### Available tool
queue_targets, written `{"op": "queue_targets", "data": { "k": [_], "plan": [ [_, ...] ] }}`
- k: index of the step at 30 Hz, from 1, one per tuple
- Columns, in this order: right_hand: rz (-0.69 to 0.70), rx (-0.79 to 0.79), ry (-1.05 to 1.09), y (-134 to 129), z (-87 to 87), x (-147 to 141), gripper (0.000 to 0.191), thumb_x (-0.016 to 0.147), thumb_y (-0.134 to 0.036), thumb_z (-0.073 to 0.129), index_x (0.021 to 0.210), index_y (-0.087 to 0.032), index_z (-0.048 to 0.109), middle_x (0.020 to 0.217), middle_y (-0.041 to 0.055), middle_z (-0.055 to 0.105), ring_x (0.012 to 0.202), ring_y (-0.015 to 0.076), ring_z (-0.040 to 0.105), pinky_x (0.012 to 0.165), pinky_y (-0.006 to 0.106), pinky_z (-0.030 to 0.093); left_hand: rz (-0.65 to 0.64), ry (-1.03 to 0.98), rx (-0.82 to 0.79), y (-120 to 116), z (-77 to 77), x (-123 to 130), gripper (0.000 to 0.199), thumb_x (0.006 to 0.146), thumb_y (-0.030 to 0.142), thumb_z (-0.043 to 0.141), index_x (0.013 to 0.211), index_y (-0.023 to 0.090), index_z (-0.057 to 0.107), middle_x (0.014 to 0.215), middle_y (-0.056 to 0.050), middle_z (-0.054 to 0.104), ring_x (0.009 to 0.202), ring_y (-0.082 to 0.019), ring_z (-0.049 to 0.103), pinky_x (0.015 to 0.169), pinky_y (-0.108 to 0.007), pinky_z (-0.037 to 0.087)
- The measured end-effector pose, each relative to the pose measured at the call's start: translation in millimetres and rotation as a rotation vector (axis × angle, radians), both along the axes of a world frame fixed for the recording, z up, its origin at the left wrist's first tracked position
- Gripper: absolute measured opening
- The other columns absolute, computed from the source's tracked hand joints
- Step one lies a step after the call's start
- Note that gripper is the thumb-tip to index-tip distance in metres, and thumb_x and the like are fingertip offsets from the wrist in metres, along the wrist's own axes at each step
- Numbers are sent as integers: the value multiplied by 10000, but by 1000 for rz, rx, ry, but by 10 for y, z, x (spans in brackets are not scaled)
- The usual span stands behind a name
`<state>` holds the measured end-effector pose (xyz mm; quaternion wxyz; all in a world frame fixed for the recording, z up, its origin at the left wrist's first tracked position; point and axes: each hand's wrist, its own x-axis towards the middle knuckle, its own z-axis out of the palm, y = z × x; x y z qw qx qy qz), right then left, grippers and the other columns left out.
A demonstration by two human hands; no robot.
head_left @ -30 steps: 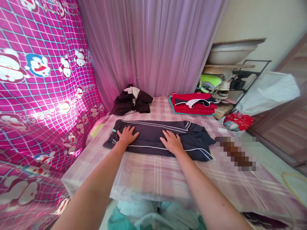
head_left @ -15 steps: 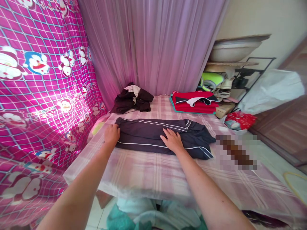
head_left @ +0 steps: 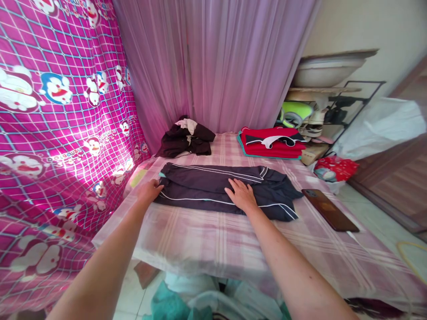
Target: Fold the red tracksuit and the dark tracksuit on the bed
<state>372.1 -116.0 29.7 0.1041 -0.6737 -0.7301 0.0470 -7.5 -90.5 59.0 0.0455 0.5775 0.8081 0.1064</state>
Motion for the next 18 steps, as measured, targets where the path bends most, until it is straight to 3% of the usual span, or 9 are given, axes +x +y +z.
{"op": "queue_targets", "data": {
  "k": [5, 12, 18],
  "plan": [
    [-1, -2, -17, 16, -17, 9, 561, 1016, -498, 294, 1521, -265, 363, 1565, 86, 394, 1440, 235, 328, 1167, 509, 234, -57, -61, 120, -96, -58, -7, 278, 821, 469, 567, 932, 226, 646, 925, -48, 723, 907, -243, 660, 752, -327, 461],
    [-4, 1, -9, 2, 6, 2, 557, 1015, -490, 303, 1515, -254, 374, 1561, 90, 400, 1431, 233, 345, 1171, 514, 232, -210, -156, 437, -230, -141, -44, 159, 798, 390, 567, 810, 232, 572, 815, -16, 679, 825, -206, 640, 766, -311, 482],
    [-2, -4, -10, -8, 19, 1, 560, 1015, -491, 293, 1515, -252, 373, 1561, 94, 399, 1433, 239, 339, 1167, 517, 230, -233, -173, 646, -337, -111, -1, 168, 787, 400, 589, 838, 240, 576, 909, -55, 703, 935, -239, 652, 858, -353, 497]
  ]
}}
